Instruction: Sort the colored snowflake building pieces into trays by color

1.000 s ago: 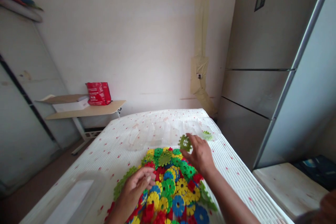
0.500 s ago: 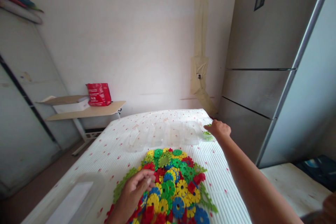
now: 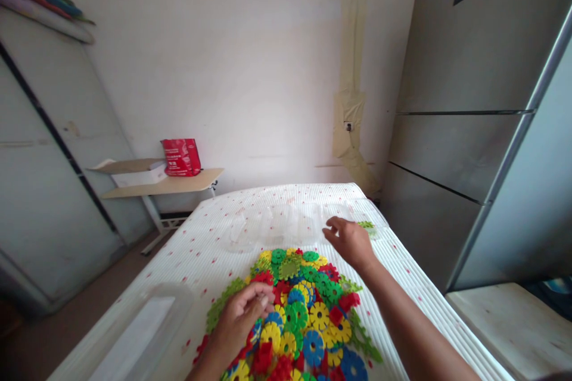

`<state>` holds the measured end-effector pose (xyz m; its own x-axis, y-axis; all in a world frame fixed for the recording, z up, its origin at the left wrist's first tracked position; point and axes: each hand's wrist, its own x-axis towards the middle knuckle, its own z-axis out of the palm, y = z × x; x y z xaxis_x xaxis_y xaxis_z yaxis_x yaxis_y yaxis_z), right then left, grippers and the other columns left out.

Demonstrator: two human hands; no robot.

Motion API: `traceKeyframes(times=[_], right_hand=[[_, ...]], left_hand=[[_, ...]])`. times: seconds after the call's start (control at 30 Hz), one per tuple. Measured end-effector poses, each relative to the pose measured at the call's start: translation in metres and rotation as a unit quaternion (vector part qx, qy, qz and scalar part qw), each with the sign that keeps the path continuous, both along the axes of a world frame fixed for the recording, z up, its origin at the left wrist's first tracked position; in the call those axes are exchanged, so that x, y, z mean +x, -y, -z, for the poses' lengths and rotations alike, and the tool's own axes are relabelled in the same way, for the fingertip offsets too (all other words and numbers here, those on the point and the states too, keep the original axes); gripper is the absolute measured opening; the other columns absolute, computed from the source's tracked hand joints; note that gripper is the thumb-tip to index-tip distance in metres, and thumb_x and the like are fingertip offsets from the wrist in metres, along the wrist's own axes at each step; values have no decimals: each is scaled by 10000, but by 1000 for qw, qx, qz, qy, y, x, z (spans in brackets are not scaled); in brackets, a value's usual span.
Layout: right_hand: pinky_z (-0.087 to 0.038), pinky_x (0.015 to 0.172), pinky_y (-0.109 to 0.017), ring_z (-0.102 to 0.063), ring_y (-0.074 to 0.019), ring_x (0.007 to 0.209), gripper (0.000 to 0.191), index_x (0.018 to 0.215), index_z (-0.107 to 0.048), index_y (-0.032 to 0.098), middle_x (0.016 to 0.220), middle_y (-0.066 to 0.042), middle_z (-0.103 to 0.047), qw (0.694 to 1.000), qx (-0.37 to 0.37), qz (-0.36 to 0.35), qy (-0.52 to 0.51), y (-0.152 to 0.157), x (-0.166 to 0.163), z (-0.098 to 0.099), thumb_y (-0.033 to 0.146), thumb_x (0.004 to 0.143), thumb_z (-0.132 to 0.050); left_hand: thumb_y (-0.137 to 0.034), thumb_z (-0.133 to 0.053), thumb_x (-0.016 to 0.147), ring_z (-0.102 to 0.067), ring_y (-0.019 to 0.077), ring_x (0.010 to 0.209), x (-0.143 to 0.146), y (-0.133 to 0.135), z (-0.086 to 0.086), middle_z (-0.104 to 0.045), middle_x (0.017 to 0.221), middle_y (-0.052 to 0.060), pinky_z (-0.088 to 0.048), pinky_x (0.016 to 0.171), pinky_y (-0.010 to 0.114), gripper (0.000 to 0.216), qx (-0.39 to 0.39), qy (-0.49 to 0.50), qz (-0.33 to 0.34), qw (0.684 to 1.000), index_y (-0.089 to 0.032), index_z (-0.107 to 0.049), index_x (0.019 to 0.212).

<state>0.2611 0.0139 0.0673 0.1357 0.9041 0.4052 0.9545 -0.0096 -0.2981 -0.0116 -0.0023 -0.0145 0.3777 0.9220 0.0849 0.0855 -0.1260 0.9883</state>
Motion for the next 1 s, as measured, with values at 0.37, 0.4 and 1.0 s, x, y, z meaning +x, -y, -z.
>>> traceKeyframes(times=[0.37, 0.4, 1.0], right_hand=[[-462, 815, -309, -573, -222, 956, 352, 1018, -638, 173, 1013, -70, -667, 970, -55, -236, -2, -2, -66, 29, 195, 667, -625], [-459, 820, -314, -569, -226, 962, 378, 1037, -631, 169, 1025, -76, -662, 969, -62, -238, -1, -3, -68, 32, 206, 661, -634], [-367, 689, -238, -569, -182, 820, 179, 867, -639, 194, 860, -45, -665, 975, -113, -191, 3, -7, -68, 56, 200, 709, -554]], left_hand=[[-436, -531, 784, -649, 193, 738, -1, -1, 3, -664, 813, 59, -503, 660, 277, 316, 7, -7, 13, 1000, -158, -626, 901], [-433, -529, 786, -648, 190, 736, -1, -1, 2, -662, 806, 56, -502, 660, 274, 313, 7, -7, 12, 1000, -158, -626, 899], [-414, -534, 788, -644, 197, 741, -2, -2, 5, -655, 797, 54, -494, 651, 275, 294, 18, -8, 19, 1000, -154, -620, 895]])
